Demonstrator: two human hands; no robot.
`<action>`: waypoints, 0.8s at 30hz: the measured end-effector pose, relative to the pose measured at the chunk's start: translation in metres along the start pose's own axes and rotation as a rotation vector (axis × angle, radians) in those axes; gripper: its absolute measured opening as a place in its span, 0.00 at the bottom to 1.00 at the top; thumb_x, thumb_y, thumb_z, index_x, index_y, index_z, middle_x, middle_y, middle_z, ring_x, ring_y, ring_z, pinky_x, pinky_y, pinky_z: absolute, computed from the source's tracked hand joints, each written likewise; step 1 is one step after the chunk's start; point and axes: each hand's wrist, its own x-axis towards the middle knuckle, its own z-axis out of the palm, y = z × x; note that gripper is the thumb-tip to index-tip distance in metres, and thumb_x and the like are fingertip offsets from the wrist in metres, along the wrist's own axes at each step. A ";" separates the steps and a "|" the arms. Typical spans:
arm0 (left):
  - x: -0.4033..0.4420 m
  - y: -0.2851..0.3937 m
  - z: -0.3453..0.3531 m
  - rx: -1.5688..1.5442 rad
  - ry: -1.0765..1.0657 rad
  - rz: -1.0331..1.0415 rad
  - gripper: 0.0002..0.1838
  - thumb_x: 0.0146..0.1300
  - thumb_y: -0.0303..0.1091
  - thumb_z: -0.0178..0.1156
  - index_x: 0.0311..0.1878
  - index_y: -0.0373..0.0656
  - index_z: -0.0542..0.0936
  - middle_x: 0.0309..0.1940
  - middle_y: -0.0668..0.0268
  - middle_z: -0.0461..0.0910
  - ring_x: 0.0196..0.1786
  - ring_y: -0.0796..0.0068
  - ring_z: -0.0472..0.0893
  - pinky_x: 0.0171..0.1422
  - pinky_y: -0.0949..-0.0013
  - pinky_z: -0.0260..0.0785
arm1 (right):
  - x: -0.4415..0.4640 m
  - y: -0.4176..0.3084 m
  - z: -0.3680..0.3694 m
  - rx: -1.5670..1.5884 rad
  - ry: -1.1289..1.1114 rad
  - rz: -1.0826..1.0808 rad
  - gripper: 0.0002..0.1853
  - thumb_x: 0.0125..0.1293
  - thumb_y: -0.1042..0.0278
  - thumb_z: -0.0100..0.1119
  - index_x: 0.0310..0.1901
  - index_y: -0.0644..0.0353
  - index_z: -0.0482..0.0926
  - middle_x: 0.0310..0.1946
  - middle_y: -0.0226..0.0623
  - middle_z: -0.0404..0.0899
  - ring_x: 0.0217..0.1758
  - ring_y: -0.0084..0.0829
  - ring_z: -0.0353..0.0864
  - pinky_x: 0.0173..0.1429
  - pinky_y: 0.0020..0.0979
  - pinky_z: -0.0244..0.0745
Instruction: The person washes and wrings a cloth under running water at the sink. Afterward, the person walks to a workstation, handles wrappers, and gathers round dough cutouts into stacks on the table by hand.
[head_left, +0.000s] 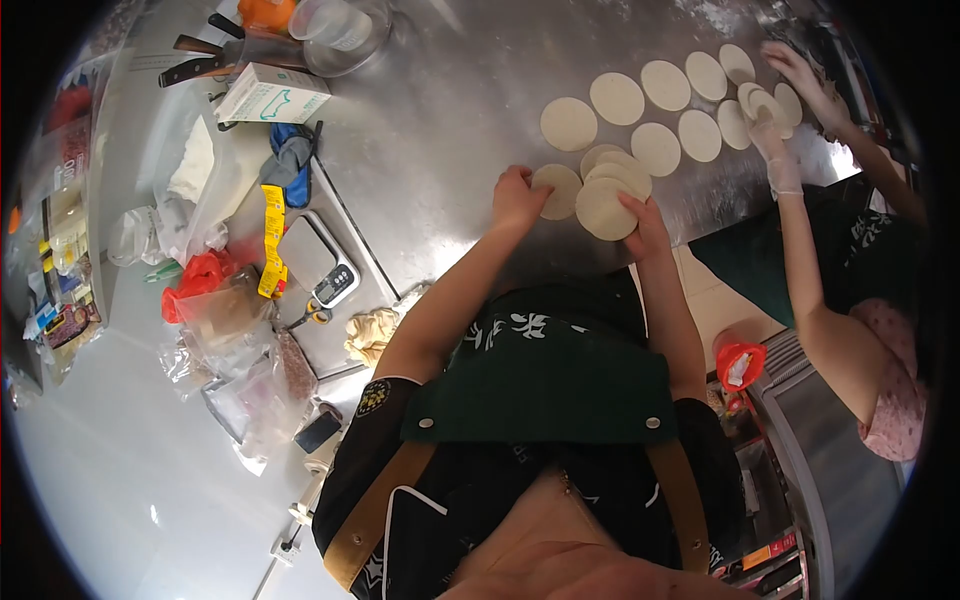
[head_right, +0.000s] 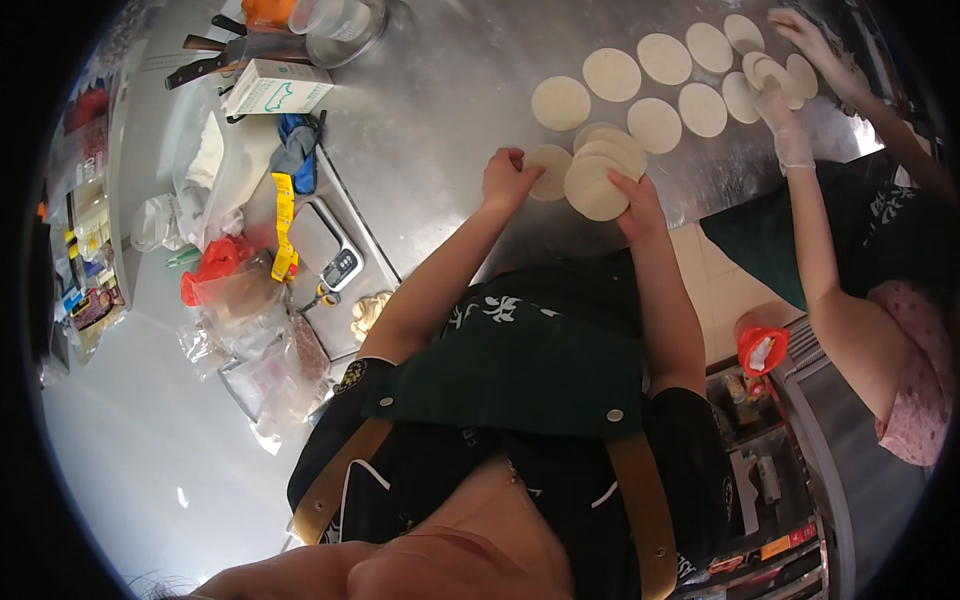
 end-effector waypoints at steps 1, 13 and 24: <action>0.004 0.000 0.001 -0.001 -0.001 0.000 0.20 0.43 0.36 0.64 0.40 0.38 0.74 0.31 0.59 0.76 0.37 0.58 0.75 0.43 0.63 0.68 | -0.001 -0.001 -0.001 0.005 0.005 -0.001 0.25 0.53 0.80 0.53 0.55 0.66 0.62 0.51 0.41 0.68 0.53 0.36 0.70 0.57 0.34 0.66; -0.068 0.040 -0.036 -0.018 0.218 0.797 0.09 0.39 0.21 0.59 0.26 0.40 0.70 0.43 0.57 0.73 0.45 0.57 0.74 0.43 0.63 0.69 | -0.004 0.003 0.019 0.043 -0.075 0.040 0.21 0.57 0.78 0.49 0.54 0.67 0.63 0.50 0.42 0.69 0.52 0.36 0.71 0.55 0.33 0.68; -0.082 0.046 -0.020 0.202 -0.043 1.038 0.13 0.42 0.26 0.60 0.34 0.38 0.72 0.43 0.57 0.73 0.49 0.58 0.73 0.43 0.63 0.70 | -0.001 0.005 0.036 -0.034 -0.041 -0.044 0.21 0.54 0.79 0.53 0.52 0.65 0.64 0.47 0.40 0.71 0.49 0.33 0.73 0.51 0.32 0.70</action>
